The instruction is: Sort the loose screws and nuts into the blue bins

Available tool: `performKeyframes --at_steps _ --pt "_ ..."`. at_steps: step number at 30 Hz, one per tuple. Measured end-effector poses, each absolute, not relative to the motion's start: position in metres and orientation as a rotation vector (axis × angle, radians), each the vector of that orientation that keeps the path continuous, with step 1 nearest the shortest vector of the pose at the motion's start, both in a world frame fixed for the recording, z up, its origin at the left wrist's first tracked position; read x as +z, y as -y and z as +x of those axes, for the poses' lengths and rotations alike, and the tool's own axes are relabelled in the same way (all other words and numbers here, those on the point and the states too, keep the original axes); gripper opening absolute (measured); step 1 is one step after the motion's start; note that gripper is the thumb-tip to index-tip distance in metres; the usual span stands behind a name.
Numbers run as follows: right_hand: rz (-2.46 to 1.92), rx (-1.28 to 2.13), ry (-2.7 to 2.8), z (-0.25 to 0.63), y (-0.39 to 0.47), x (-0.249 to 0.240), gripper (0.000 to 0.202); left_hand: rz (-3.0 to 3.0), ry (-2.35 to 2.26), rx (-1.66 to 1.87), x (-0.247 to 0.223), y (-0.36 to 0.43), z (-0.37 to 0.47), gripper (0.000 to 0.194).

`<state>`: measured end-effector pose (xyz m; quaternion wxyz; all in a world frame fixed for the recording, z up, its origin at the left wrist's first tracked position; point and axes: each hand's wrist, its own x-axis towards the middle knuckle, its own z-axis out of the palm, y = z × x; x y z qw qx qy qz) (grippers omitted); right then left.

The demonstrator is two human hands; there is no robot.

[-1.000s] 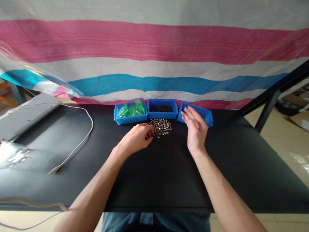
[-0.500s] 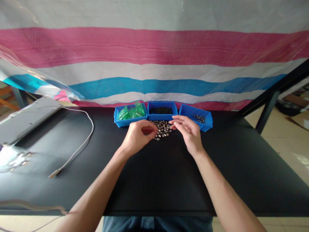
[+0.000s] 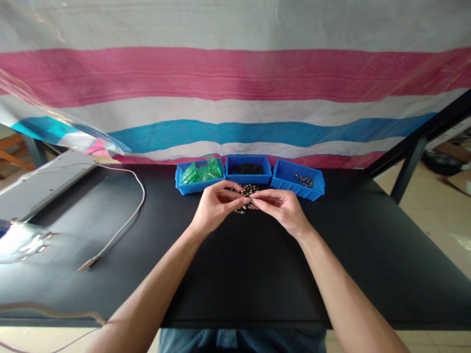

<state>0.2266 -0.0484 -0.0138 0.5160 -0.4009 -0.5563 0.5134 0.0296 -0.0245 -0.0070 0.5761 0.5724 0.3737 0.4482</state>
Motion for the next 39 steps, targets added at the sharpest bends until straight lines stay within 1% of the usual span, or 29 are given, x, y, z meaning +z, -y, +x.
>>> performKeyframes --at_steps 5,9,12,15,16,18,21,24,28,30,36,39 --pt "-0.922 1.352 1.283 0.227 0.049 -0.015 0.019 1.294 -0.836 1.083 -0.008 0.026 0.034 0.041" --pt "-0.887 1.421 1.25 0.225 0.049 -0.016 0.017 1.336 -0.836 1.072 -0.009 0.027 0.037 0.04" --pt "-0.912 1.379 1.153 0.224 0.047 -0.016 0.018 1.622 -0.967 1.067 -0.009 0.024 0.032 0.027" --pt "-0.954 1.148 0.992 0.226 0.041 -0.02 0.022 2.115 -1.213 0.985 -0.014 0.019 0.023 0.014" --pt "-0.966 1.028 0.948 0.227 0.039 -0.022 0.025 2.233 -1.274 0.925 -0.016 0.017 0.02 0.014" --pt "-0.989 0.778 0.886 0.231 0.035 -0.026 0.032 2.357 -1.347 0.8 -0.02 0.015 0.016 0.019" --pt "-1.023 0.587 0.873 0.235 0.032 -0.032 0.043 2.384 -1.415 0.68 -0.025 0.015 0.014 0.025" --pt "-1.024 0.592 0.901 0.234 0.032 -0.033 0.044 2.351 -1.426 0.67 -0.026 0.015 0.015 0.026" --pt "-1.034 0.676 0.939 0.228 0.035 -0.03 0.037 2.305 -1.375 0.74 -0.028 0.013 0.015 0.031" --pt "-1.03 0.707 0.959 0.226 0.036 -0.028 0.034 2.302 -1.365 0.768 -0.029 0.013 0.016 0.031" --pt "-1.028 0.73 1.007 0.225 0.039 -0.027 0.03 2.374 -1.392 0.816 -0.028 0.018 0.021 0.035" --pt "-1.021 0.74 1.01 0.224 0.04 -0.026 0.028 2.346 -1.38 0.888 -0.024 0.019 0.023 0.032"
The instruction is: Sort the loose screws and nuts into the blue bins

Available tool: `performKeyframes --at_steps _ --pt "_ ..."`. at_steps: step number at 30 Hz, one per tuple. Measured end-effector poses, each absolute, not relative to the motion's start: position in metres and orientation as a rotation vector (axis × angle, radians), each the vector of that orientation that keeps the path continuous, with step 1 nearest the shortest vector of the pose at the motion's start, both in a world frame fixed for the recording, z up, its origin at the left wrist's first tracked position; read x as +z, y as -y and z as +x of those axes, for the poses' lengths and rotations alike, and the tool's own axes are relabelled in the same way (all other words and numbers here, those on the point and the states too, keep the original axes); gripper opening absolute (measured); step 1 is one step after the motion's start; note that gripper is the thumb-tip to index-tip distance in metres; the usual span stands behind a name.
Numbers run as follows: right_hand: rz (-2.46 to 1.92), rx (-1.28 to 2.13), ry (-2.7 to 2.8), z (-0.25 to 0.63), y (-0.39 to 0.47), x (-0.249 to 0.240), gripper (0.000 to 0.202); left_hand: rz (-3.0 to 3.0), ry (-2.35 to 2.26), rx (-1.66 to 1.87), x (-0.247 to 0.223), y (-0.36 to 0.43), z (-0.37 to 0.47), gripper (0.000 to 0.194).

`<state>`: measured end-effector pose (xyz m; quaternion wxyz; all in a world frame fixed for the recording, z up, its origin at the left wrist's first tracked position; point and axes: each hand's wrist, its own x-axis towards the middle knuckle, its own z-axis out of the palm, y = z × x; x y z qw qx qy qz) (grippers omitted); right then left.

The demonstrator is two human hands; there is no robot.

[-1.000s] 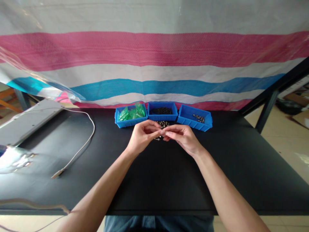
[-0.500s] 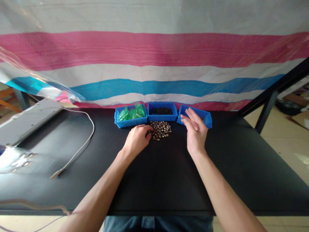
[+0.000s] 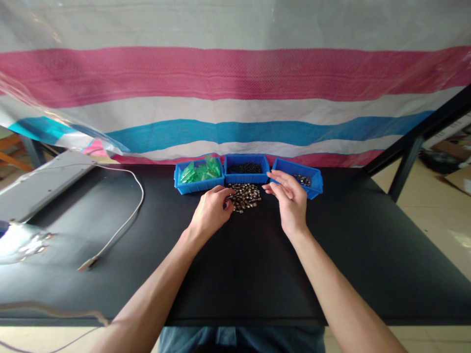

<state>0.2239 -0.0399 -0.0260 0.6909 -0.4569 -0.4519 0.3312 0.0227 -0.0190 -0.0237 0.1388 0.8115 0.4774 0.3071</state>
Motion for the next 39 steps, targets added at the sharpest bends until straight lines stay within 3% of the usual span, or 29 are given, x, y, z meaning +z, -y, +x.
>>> performKeyframes --at_steps 7,16,24,29,33,36,39 --pt "-1.072 0.883 1.113 0.223 0.045 -0.017 0.019 1.787 -1.178 1.137 -0.019 0.02 0.027 0.013" --pt "-1.073 1.106 1.411 0.217 0.051 -0.016 0.025 1.526 -0.942 1.03 -0.012 0.024 0.03 0.044" --pt "-1.035 1.253 1.307 0.219 0.049 -0.015 0.025 1.543 -0.893 1.008 -0.009 0.025 0.031 0.045" --pt "-1.031 1.203 1.183 0.22 0.046 -0.018 0.02 1.935 -1.093 1.079 -0.015 0.021 0.025 0.022" --pt "-1.051 0.933 0.965 0.221 0.042 -0.023 0.019 2.329 -1.272 0.893 -0.022 0.017 0.019 0.024" --pt "-1.088 0.653 0.766 0.225 0.037 -0.027 0.028 2.362 -1.289 0.786 -0.026 0.016 0.017 0.024" --pt "-1.108 0.623 0.704 0.229 0.034 -0.028 0.043 2.355 -1.32 0.772 -0.028 0.015 0.017 0.021"
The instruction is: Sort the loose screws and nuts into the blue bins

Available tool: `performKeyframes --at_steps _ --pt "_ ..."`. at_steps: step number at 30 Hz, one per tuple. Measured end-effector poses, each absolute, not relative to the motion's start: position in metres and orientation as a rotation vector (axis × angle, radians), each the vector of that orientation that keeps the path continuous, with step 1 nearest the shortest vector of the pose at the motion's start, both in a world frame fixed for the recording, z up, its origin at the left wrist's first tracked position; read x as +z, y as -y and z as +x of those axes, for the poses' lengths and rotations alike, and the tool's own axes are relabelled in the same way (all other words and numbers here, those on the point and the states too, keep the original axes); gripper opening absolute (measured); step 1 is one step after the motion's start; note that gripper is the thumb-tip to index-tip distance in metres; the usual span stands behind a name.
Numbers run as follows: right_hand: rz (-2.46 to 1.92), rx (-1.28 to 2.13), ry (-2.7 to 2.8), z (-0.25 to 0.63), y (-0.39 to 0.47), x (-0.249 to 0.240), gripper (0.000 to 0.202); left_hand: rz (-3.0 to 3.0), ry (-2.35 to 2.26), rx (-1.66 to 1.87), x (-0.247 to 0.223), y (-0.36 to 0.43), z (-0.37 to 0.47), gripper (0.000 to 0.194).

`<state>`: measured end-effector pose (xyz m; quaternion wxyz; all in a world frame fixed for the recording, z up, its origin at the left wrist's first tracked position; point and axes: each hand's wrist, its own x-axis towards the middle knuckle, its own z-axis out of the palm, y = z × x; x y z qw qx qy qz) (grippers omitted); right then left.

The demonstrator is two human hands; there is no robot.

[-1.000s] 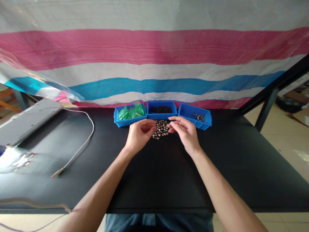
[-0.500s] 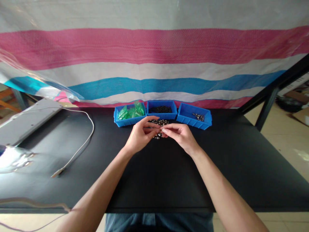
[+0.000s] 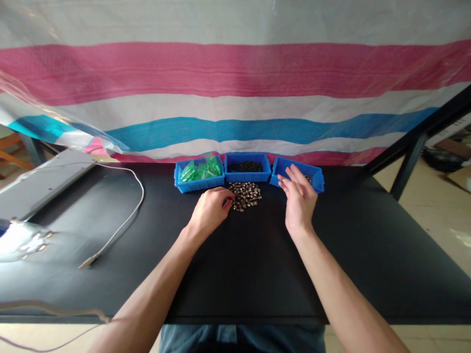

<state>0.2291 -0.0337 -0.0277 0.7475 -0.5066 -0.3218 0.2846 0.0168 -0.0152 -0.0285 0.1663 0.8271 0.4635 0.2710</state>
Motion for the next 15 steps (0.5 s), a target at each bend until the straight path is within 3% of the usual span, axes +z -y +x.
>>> performKeyframes --at_steps 15 --pt "-1.111 0.745 0.901 0.2268 0.0376 -0.026 0.027 2.014 -1.281 1.116 -0.024 0.0143 0.0201 0.015"
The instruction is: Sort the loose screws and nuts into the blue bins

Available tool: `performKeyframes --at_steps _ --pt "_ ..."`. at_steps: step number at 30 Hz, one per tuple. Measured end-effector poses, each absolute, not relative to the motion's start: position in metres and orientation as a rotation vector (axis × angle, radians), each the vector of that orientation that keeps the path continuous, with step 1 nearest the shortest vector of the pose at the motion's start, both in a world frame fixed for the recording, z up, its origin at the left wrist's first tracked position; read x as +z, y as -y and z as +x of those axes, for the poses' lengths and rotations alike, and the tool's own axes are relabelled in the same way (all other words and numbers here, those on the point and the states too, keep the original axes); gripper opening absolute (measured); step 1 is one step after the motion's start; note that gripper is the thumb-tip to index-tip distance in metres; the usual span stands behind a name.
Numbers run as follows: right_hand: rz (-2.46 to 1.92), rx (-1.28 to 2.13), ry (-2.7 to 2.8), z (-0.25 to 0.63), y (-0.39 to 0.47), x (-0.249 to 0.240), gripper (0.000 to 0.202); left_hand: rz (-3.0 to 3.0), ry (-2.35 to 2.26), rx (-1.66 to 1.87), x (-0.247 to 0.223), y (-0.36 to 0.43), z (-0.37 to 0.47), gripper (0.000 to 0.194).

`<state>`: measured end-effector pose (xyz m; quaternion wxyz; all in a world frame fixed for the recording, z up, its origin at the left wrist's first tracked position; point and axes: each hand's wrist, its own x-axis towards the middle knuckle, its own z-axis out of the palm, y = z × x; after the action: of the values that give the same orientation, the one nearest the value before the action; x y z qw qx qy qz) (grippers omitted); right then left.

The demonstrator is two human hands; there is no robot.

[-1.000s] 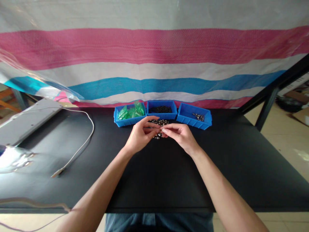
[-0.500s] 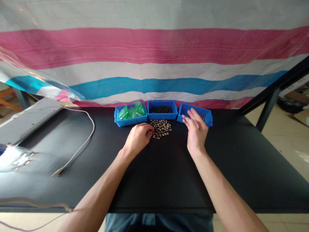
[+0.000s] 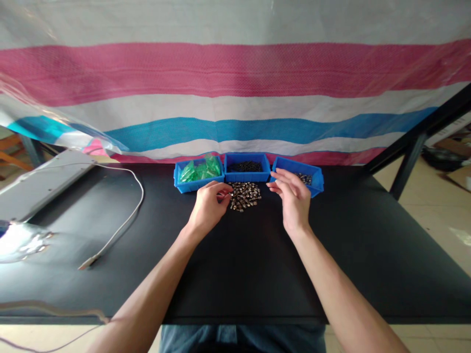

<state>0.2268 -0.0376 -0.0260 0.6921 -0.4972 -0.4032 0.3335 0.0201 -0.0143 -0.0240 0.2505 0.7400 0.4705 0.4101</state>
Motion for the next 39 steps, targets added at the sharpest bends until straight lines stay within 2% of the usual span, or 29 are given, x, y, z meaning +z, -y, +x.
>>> performKeyframes --at_steps 7,15,23,39 --pt "-1.091 0.806 0.983 0.222 0.042 -0.022 0.018 1.673 -1.304 1.071 -0.016 0.018 0.026 0.018" --pt "-1.078 0.871 1.062 0.222 0.044 -0.02 0.017 1.414 -1.045 1.121 -0.021 0.015 0.027 0.024" --pt "-1.105 1.098 1.339 0.219 0.049 -0.014 0.027 1.123 -0.944 1.09 -0.017 0.02 0.034 0.049" --pt "-0.94 1.332 1.199 0.218 0.048 -0.019 0.016 0.915 -0.843 1.052 -0.014 0.022 0.036 0.045"
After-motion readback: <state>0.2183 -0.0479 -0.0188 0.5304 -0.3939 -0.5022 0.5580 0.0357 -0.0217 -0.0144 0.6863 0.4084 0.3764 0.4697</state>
